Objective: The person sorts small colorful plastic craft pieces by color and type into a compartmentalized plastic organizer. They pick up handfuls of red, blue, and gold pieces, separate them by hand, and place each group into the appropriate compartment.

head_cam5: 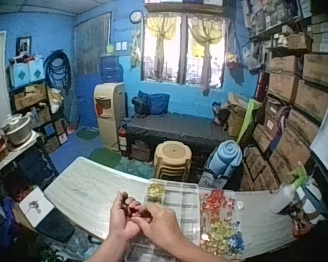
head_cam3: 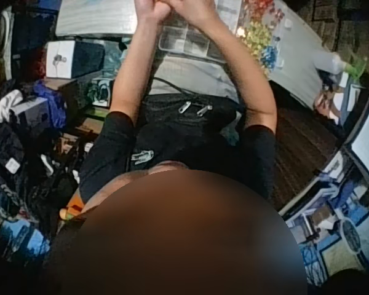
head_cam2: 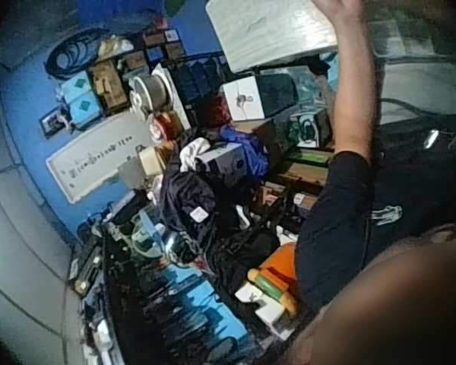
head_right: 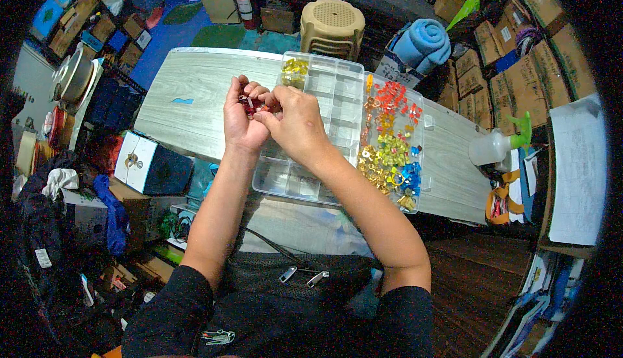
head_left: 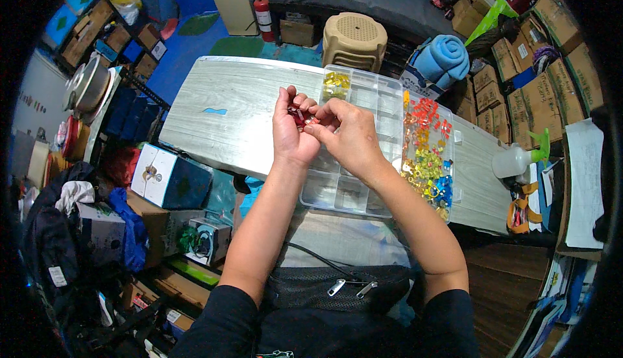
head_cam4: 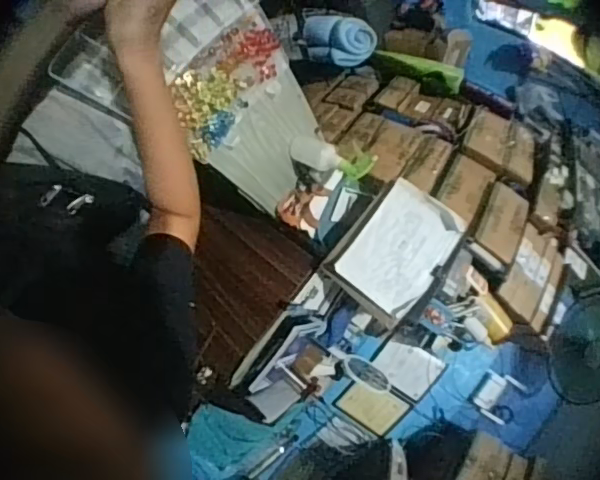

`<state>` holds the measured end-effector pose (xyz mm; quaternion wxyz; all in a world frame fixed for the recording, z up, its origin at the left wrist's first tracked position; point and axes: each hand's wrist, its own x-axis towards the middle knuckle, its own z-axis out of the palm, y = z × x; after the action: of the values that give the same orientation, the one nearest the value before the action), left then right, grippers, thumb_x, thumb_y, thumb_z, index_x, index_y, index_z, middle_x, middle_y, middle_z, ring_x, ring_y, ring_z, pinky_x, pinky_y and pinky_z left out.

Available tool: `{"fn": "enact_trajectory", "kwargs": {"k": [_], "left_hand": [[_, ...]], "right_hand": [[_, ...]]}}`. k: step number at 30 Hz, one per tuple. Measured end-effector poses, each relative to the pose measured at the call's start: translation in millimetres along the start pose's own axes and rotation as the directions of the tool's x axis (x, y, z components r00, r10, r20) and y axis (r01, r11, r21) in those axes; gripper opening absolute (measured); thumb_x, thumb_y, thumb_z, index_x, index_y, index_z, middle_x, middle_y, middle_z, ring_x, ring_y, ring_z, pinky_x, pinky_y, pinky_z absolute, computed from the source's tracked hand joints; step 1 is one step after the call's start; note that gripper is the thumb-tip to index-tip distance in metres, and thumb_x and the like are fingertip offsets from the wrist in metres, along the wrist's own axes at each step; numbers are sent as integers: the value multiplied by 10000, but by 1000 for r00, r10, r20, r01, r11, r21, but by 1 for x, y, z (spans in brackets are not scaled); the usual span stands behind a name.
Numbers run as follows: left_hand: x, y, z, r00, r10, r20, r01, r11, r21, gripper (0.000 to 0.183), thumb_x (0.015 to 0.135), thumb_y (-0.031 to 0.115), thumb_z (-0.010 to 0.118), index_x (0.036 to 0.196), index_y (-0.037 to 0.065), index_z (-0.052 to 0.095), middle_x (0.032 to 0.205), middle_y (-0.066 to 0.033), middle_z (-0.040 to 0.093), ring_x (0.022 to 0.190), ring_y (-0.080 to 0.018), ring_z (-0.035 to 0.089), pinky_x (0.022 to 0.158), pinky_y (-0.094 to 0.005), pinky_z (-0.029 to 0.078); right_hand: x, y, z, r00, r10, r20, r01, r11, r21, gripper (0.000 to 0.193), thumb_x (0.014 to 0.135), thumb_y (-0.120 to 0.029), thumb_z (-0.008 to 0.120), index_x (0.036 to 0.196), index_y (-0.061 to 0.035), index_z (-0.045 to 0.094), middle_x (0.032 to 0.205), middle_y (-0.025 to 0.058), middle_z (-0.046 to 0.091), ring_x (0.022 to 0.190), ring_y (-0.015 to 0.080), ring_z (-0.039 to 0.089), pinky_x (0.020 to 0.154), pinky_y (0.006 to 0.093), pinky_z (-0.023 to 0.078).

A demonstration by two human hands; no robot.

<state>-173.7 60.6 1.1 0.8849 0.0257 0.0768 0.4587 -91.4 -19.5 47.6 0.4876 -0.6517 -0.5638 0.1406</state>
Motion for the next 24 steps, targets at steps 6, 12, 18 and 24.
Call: {"fn": "enact_trajectory", "kwargs": {"k": [6, 12, 18, 24], "left_hand": [[0, 0, 1, 999, 4, -33, -5, 999, -37, 167, 974, 244, 492, 919, 97, 548, 795, -23, 539, 751, -145, 515, 741, -285, 474], [1, 7, -8, 999, 34, -20, -34, 999, -27, 152, 962, 175, 495, 942, 43, 566, 866, -76, 573, 851, -181, 559, 777, -299, 491], [1, 5, -8, 999, -41, 1, 41, 991, 126, 233, 979, 183, 467, 1089, 9, 577, 1031, -120, 611, 1010, -230, 578, 903, -338, 487], [-5, 1, 5, 992, -128, -9, 127, 974, 189, 368, 1020, 282, 339, 1174, 12, 536, 1112, -113, 595, 1072, -248, 548, 989, -401, 428]], "right_hand": [[2, 4, -3, 991, 123, 60, -126, 991, 51, 145, 721, -74, 746, 813, 2, 663, 761, 87, 688, 660, 128, 628, 627, 263, 511], [2, 16, -16, 977, 211, 39, -212, 976, 46, 101, 745, -78, 712, 800, -7, 665, 745, 65, 680, 641, 117, 615, 600, 255, 501], [-4, 20, -22, 989, 136, 60, -116, 958, -262, 118, 718, -107, 721, 788, -24, 676, 762, 142, 653, 647, 250, 641, 612, 344, 507], [3, 8, -17, 997, -69, 40, 70, 997, -36, 234, 741, -119, 738, 951, -28, 687, 904, 135, 658, 738, 217, 650, 653, 319, 523]]}}
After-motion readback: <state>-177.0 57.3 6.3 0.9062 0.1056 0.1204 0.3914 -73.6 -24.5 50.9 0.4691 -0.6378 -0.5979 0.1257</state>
